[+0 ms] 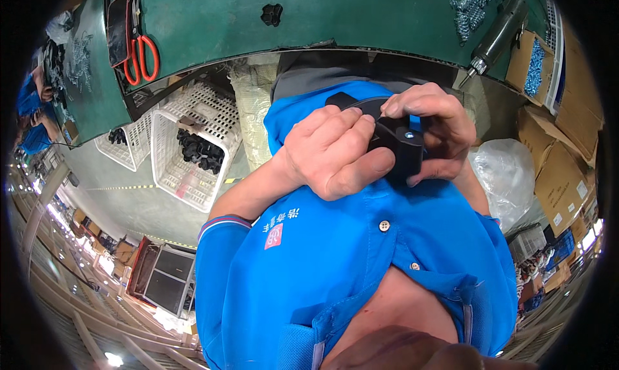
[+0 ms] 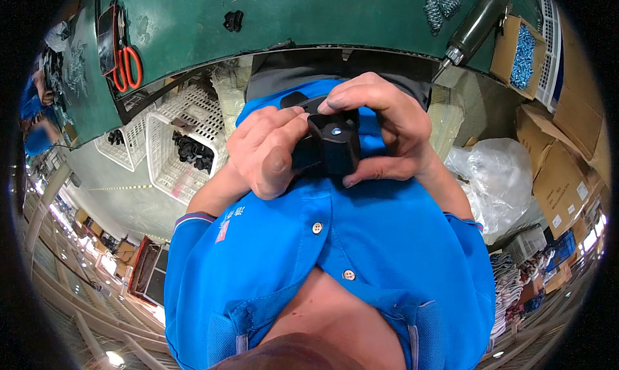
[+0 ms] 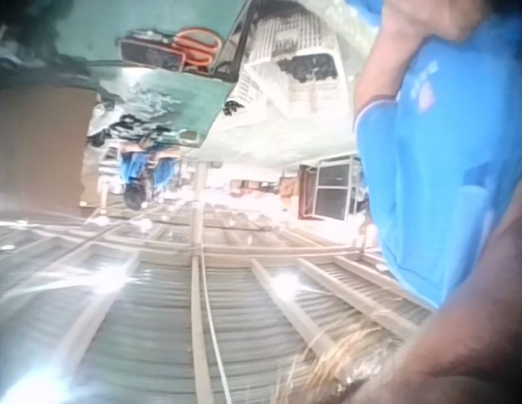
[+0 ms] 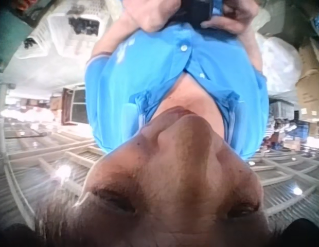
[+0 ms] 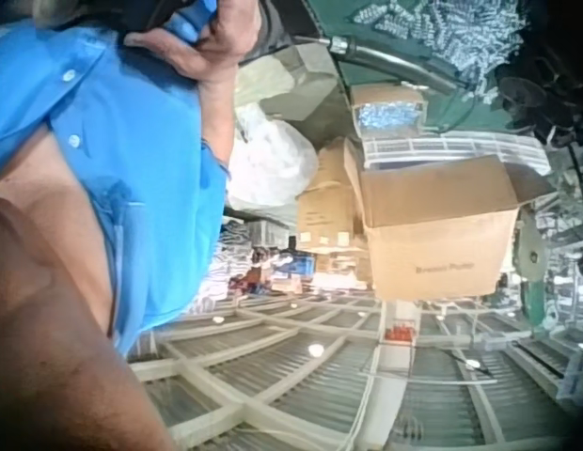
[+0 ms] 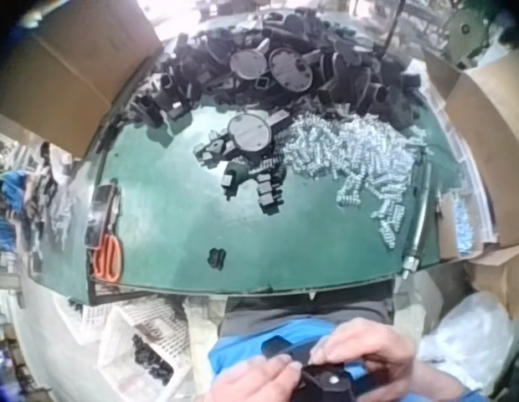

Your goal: The person assembles small black plastic components with metal springs on a green workbench. They insert springs into the parts and use a power screwdriver to fasten screws, repeating the process for multiple units.

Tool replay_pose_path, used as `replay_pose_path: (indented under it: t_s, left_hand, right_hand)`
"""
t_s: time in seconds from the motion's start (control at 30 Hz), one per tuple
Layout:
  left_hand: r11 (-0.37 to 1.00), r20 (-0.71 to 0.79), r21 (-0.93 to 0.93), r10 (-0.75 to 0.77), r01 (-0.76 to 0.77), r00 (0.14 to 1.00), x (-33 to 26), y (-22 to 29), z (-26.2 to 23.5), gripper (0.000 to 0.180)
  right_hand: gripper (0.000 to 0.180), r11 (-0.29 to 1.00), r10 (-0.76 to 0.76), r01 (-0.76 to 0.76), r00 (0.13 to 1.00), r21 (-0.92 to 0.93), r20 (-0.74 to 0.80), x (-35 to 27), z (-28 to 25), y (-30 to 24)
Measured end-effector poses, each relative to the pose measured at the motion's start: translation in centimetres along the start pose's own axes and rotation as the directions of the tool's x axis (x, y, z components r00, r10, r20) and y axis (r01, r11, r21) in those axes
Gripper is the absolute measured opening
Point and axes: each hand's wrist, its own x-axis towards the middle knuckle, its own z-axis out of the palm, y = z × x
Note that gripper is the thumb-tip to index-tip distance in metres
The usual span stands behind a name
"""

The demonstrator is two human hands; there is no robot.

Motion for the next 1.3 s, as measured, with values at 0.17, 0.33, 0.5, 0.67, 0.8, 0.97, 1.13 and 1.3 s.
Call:
replay_pose_path:
  t_s: [0.17, 0.33, 0.5, 0.67, 0.8, 0.97, 1.13, 1.3]
  left_hand:
    - [0.998, 0.062, -0.025, -0.057, 0.058, 0.996, 0.0, -0.2, -0.3, 0.047]
    - [0.851, 0.188, -0.166, -0.468, 0.498, 0.863, 0.3, 0.1, -0.2, 0.108]
    - [0.664, 0.297, -0.23, -0.649, 0.712, 0.701, 1.3, -1.2, 0.2, 0.109]
    - [0.612, 0.34, -0.225, -0.68, 0.758, 0.65, 1.1, -1.7, 0.6, 0.103]
    - [0.762, 0.214, -0.182, -0.587, 0.622, 0.781, 0.3, -1.0, 1.3, 0.096]
    - [0.754, 0.223, -0.145, -0.606, 0.641, 0.763, 0.1, -0.2, 1.5, 0.089]
    - [0.821, 0.226, -0.044, -0.546, 0.569, 0.807, 0.2, 0.7, 2.1, 0.09]
    - [0.907, 0.161, 0.037, -0.42, 0.42, 0.893, 1.7, 1.1, 1.7, 0.094]
  right_hand:
    - [0.066, 0.997, -0.033, 0.034, 0.999, -0.067, 0.017, 0.8, 0.0, -0.2]
    - [0.054, 0.963, 0.26, -0.266, 0.959, -0.039, -0.109, 1.3, 0.2, -0.4]
    - [0.05, 0.923, 0.383, -0.365, 0.902, 0.122, -0.201, 1.8, 0.8, 0.7]
    - [0.042, 0.878, 0.477, -0.443, 0.844, 0.184, -0.246, 1.4, 1.4, 1.4]
    - [0.039, 0.858, 0.502, -0.419, 0.805, 0.298, -0.315, 1.8, 2.8, 1.6]
    - [0.031, 0.817, 0.559, -0.435, 0.759, 0.379, -0.333, 0.8, 3.1, 3.0]
    - [0.029, 0.771, 0.609, -0.469, 0.741, 0.431, -0.283, -0.2, 2.1, 2.7]
    - [0.048, 0.839, 0.454, -0.313, 0.853, 0.444, -0.257, -0.1, 1.5, 1.2]
